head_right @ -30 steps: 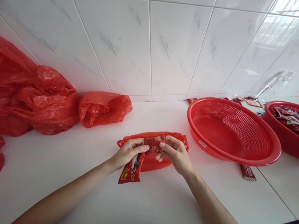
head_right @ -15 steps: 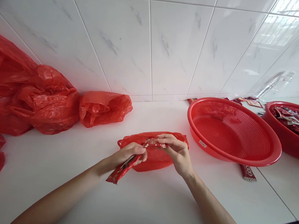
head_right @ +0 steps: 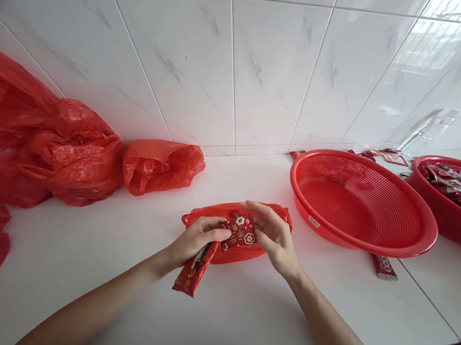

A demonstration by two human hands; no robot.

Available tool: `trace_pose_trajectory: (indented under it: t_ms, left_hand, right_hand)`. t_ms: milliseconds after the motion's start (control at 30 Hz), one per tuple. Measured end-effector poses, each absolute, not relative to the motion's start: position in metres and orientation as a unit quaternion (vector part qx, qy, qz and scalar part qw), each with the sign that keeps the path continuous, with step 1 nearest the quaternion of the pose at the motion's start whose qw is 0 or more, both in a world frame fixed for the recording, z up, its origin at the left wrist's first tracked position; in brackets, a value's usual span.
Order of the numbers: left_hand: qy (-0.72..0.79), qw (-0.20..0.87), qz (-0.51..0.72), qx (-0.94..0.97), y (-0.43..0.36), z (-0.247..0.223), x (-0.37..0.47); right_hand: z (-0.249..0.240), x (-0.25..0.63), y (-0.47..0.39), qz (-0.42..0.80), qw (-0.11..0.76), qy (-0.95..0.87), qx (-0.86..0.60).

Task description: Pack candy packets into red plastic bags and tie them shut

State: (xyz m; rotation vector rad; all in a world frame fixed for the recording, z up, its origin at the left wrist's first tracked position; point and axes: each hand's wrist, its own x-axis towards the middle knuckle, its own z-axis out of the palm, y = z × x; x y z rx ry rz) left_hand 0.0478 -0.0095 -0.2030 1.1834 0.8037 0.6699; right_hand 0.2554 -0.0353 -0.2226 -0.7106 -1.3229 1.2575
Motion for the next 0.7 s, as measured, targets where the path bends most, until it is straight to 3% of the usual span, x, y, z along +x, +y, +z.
trace_pose_trajectory:
  t_ms: [133,700]
  left_hand:
    - [0.366,0.672,0.338,0.548,-0.0151,-0.2000,0.0505]
    - [0.385,0.564,0.332,0.650,-0.0110,-0.1984,0.0434]
  right_hand:
    - [-0.2218,0.2528,-0.0352,0.600,0.546,-0.513,-0.281]
    - [-0.2154,0.2454,-0.0396,0.579,0.480,-0.546,-0.369]
